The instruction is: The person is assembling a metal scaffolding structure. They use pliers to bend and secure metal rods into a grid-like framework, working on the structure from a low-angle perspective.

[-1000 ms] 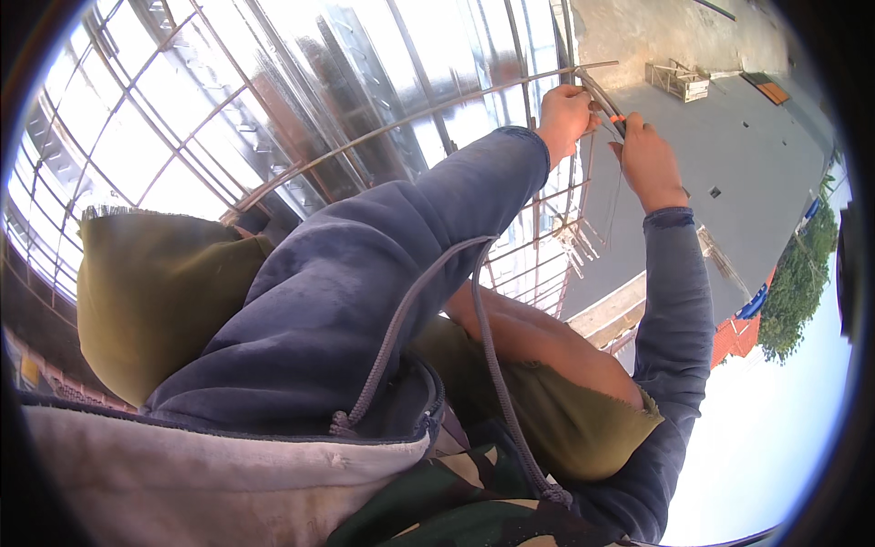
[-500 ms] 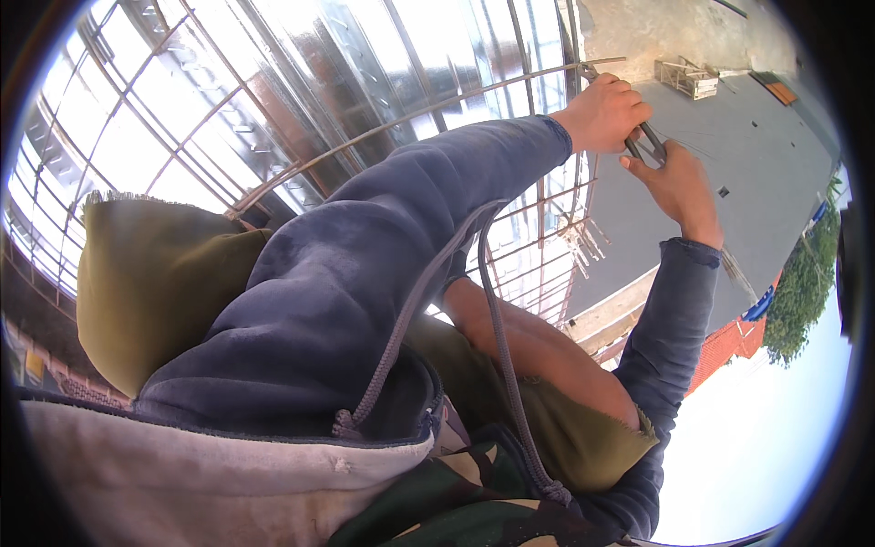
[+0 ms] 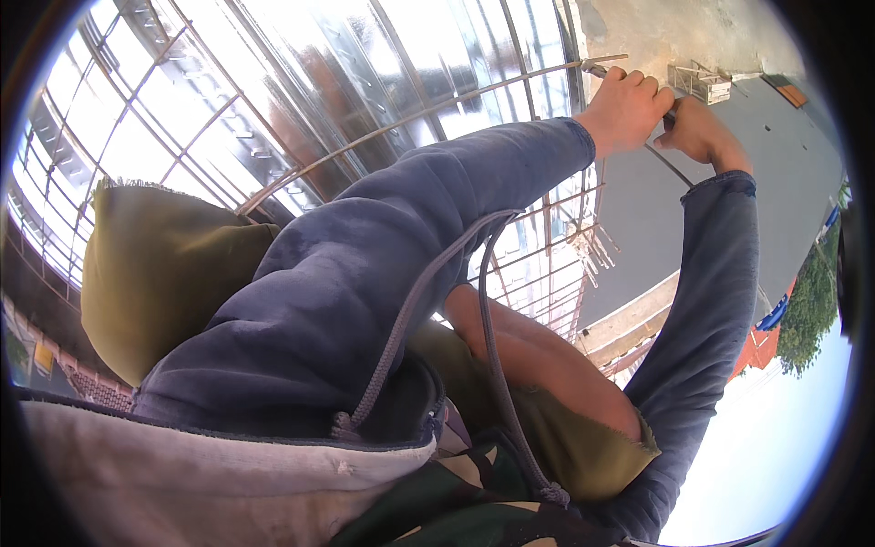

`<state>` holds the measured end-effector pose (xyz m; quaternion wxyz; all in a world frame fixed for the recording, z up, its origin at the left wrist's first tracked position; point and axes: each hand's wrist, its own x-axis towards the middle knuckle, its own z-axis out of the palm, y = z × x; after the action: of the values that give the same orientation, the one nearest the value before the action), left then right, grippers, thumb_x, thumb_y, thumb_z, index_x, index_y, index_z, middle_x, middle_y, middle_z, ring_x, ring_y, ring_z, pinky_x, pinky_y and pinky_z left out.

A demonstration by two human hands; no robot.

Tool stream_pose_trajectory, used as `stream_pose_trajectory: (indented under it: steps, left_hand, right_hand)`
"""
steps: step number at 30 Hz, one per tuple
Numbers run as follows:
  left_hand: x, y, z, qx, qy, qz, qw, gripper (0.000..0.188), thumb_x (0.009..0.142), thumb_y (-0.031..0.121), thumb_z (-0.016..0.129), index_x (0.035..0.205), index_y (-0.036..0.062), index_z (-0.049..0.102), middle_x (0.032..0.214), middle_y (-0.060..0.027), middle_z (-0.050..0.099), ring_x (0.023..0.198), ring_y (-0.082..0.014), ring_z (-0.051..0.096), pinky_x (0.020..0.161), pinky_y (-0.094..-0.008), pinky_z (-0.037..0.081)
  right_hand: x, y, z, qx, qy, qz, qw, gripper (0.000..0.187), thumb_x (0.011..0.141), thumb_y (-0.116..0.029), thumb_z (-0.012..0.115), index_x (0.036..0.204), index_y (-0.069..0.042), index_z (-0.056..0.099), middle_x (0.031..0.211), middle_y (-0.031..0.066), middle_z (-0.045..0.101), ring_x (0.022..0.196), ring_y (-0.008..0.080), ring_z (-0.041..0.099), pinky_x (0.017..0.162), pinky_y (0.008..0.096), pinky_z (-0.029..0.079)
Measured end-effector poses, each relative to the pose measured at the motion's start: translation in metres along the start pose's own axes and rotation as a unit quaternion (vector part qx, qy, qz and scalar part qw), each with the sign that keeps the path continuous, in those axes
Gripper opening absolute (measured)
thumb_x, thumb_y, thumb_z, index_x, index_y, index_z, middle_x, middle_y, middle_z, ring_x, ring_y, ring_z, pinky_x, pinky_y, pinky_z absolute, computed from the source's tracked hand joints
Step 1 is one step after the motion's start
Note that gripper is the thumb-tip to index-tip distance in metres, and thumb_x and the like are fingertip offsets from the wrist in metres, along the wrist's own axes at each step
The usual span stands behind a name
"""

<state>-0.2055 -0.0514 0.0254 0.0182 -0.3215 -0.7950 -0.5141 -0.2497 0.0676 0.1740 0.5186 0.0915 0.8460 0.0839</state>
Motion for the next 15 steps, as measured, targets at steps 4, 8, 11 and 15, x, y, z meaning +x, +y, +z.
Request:
stream_pose_trajectory:
  steps: [4,8,11,15]
  left_hand:
    - [0.026,-0.011,-0.013,-0.091,-0.097,-0.046,0.990,0.032,0.080,0.024,0.078,0.107,0.0101,0.068,0.079,-0.0083,0.076,0.081,-0.0308,0.077,0.078,-0.0481,0.051]
    - [0.028,-0.024,-0.032,-0.149,-0.254,-0.037,0.955,0.042,0.078,0.026,0.079,0.116,0.0105,0.069,0.078,-0.0075,0.076,0.081,-0.0320,0.076,0.081,-0.0491,0.051]
    - [0.007,-0.016,-0.010,-0.107,-0.055,0.001,0.993,0.037,0.078,0.028,0.079,0.113,0.0154,0.074,0.082,-0.0083,0.078,0.086,-0.0323,0.077,0.097,-0.0559,0.050]
    - [0.002,-0.010,0.004,-0.136,0.013,-0.028,0.990,0.028,0.080,0.028,0.077,0.105,0.0161,0.077,0.084,-0.0108,0.079,0.087,-0.0330,0.077,0.099,-0.0548,0.053]
  right_hand:
    - [-0.004,-0.004,-0.006,-0.141,0.106,0.009,0.984,0.034,0.082,-0.010,0.085,0.109,-0.005,0.065,0.096,0.0148,0.077,0.088,0.0345,0.077,0.070,0.0462,0.060]
    - [-0.034,-0.038,0.029,-0.251,0.260,0.044,0.931,0.043,0.088,-0.008,0.076,0.127,-0.015,0.059,0.103,0.0126,0.077,0.093,0.0338,0.077,0.073,0.0475,0.062]
    - [-0.039,-0.042,0.023,-0.148,0.137,0.063,0.977,0.036,0.091,-0.011,0.072,0.125,-0.013,0.060,0.106,0.0123,0.077,0.097,0.0335,0.077,0.075,0.0479,0.062]
    - [-0.042,-0.043,0.013,-0.162,0.142,0.060,0.975,0.025,0.097,-0.014,0.066,0.121,-0.010,0.065,0.103,0.0131,0.080,0.095,0.0341,0.079,0.079,0.0496,0.063]
